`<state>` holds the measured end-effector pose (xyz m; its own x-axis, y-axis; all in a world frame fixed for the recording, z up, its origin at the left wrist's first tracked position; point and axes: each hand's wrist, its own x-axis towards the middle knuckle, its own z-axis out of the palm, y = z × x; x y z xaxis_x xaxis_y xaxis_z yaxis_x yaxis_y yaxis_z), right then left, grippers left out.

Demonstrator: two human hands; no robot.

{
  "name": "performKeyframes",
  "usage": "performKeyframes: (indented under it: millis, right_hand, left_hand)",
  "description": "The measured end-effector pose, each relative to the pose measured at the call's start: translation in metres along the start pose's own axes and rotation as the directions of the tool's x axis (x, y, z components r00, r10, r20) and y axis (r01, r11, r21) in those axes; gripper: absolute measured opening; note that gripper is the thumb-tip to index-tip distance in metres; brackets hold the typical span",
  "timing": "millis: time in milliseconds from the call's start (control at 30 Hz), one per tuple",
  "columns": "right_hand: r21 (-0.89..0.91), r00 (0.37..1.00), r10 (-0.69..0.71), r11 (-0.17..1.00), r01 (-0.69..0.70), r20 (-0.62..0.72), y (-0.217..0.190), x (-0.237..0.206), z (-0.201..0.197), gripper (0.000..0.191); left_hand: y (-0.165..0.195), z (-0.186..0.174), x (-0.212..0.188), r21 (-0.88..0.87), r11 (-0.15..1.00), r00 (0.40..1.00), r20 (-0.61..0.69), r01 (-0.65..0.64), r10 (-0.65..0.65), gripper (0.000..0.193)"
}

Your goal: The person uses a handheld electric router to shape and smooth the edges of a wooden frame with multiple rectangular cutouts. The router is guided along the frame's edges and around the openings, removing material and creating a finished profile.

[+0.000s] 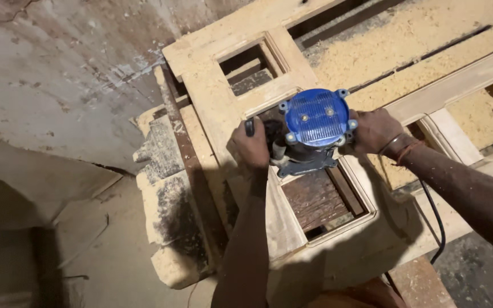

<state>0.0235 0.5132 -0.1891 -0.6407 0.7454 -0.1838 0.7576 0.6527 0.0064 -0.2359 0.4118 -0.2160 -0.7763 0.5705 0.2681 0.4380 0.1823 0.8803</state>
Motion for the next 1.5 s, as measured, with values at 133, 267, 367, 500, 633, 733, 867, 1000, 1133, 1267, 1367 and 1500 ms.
performKeyframes:
  millis: [133, 267, 367, 500, 633, 733, 867, 1000, 1133, 1267, 1367, 1500]
  right_hand:
    - [-0.028, 0.997, 0.035, 0.999, -0.034, 0.062, -0.003, 0.003, -0.003, 0.085]
    - [0.025, 0.999, 0.043, 0.999, -0.043, -0.026, -0.013, 0.001, -0.004, 0.072]
    - [0.087, 0.999, 0.042, 0.995, -0.041, -0.014, -0.016, -0.004, -0.003, 0.069]
    - [0.118, 0.998, 0.057, 0.991, -0.059, 0.019, -0.019, -0.006, -0.005, 0.069]
    - [0.122, 1.0, -0.004, 0.992, 0.007, -0.022, -0.019, -0.003, -0.007, 0.07]
    - [0.143, 0.999, -0.035, 0.989, 0.039, -0.026, -0.024, 0.002, -0.007, 0.071]
    - [0.121, 0.999, -0.037, 0.992, 0.035, 0.013, -0.039, 0.007, -0.007, 0.074]
    - [0.155, 1.0, -0.004, 0.988, 0.003, 0.012, -0.06, 0.005, -0.004, 0.069]
    - [0.181, 0.998, 0.013, 0.983, -0.024, 0.061, -0.078, 0.002, -0.002, 0.069]
    - [0.15, 0.976, 0.054, 0.985, -0.086, 0.211, -0.082, 0.003, 0.005, 0.066]
    - [0.126, 0.985, 0.039, 0.99, -0.06, 0.168, -0.083, 0.002, 0.011, 0.047]
    - [0.156, 0.999, 0.025, 0.987, -0.029, 0.031, -0.083, -0.002, 0.013, 0.053]
  left_hand:
    - [0.006, -0.003, 0.005, 0.005, 1.0, 0.999, 0.016, 0.03, -0.03, 0.029]
    - [0.012, -0.019, 0.009, 0.07, 0.997, 1.0, 0.011, -0.018, 0.018, 0.031]
    - [0.016, -0.024, 0.01, 0.01, 1.0, 0.997, 0.072, -0.001, 0.0, 0.025]
    - [0.018, -0.023, 0.007, -0.037, 0.999, 1.0, 0.01, 0.004, -0.003, 0.024]
    - [0.011, -0.029, 0.004, -0.197, 0.978, 0.996, 0.059, 0.071, -0.06, 0.026]
    - [0.004, -0.035, 0.005, -0.249, 0.966, 0.996, 0.069, 0.076, -0.06, 0.028]
    - [-0.007, -0.044, 0.011, -0.22, 0.975, 1.0, 0.017, 0.014, -0.01, 0.031]
    - [-0.022, -0.063, 0.021, -0.019, 0.967, 0.965, 0.065, -0.254, 0.255, 0.021]
    - [-0.04, -0.078, 0.036, 0.399, 0.616, 0.722, 0.209, -0.679, 0.66, 0.01]
    - [-0.046, -0.072, 0.036, -0.084, 0.986, 0.988, 0.039, -0.144, 0.148, 0.016]
    - [-0.046, -0.07, 0.037, -0.161, 0.982, 0.989, 0.097, -0.095, 0.112, 0.019]
    - [-0.045, -0.07, 0.041, -0.205, 0.976, 0.989, 0.113, -0.068, 0.092, 0.022]
